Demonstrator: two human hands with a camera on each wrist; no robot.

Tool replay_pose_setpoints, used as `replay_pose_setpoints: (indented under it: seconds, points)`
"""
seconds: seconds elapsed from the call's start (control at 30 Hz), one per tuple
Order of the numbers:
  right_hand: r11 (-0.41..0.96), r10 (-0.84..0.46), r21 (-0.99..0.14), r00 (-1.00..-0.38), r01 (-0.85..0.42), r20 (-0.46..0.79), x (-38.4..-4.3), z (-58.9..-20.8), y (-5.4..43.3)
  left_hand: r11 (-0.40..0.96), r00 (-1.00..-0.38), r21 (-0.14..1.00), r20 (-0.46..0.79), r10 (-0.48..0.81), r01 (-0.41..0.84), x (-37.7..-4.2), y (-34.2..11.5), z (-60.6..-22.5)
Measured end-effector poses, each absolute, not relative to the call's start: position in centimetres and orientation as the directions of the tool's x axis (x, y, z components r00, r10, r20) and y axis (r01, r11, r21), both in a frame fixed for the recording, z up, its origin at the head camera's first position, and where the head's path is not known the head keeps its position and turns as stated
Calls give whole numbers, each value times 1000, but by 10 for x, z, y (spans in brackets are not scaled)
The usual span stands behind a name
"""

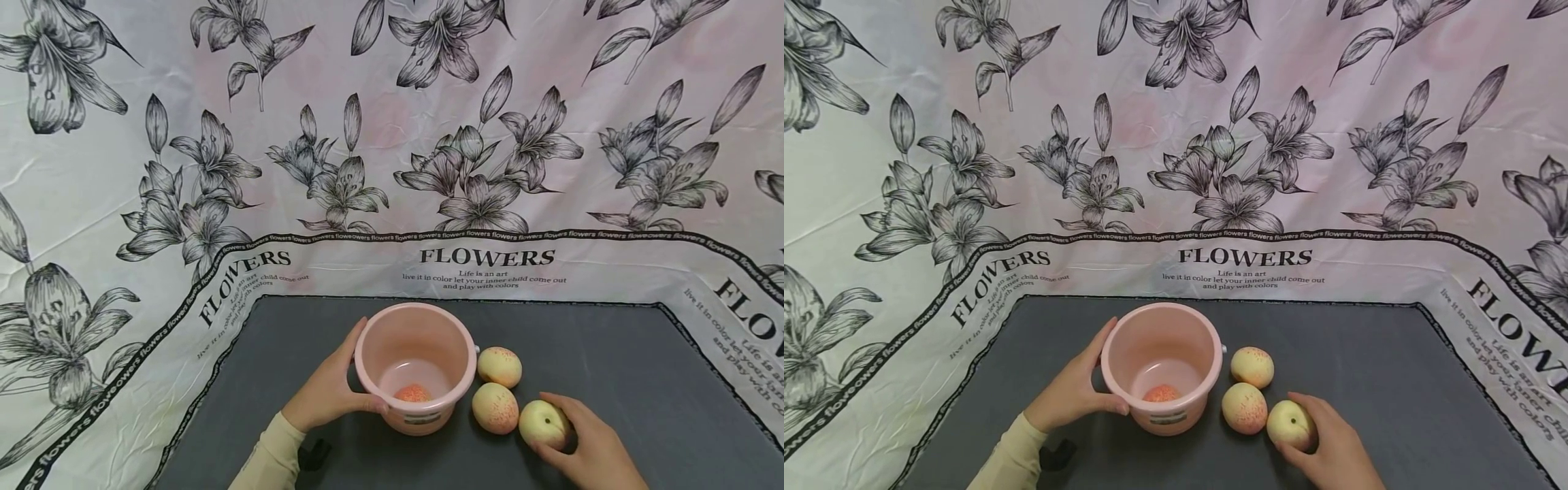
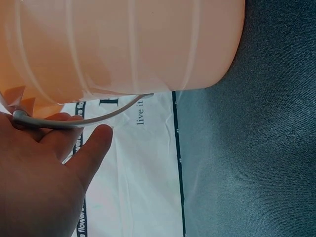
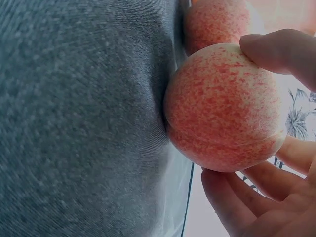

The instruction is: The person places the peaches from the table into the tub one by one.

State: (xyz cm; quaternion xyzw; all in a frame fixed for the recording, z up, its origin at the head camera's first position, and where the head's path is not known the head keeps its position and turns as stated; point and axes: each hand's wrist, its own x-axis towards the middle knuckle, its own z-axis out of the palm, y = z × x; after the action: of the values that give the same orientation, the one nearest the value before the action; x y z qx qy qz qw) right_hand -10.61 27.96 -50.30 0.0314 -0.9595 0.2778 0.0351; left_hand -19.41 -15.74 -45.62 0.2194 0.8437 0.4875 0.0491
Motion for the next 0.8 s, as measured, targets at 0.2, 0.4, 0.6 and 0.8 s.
replay_pose_setpoints:
  seconds: [0.2,0.4,0.6,0.8]
  points:
    - [846,-20,-528,-995,-68,97,-110,-488,282,424,-901,847,135,413,321,-194,-158,-457]
    - [841,-44,-512,-965,-176,259,-122,-455,275,420,-900,849,135,416,321,-195,-158,-457]
    - [806,-135,-488,-906,-336,400,-146,-407,254,420,-901,851,127,415,314,-196,-158,-457]
    - [740,-203,-540,-898,-401,390,-167,-374,216,426,-903,851,120,413,307,-196,-158,-456]
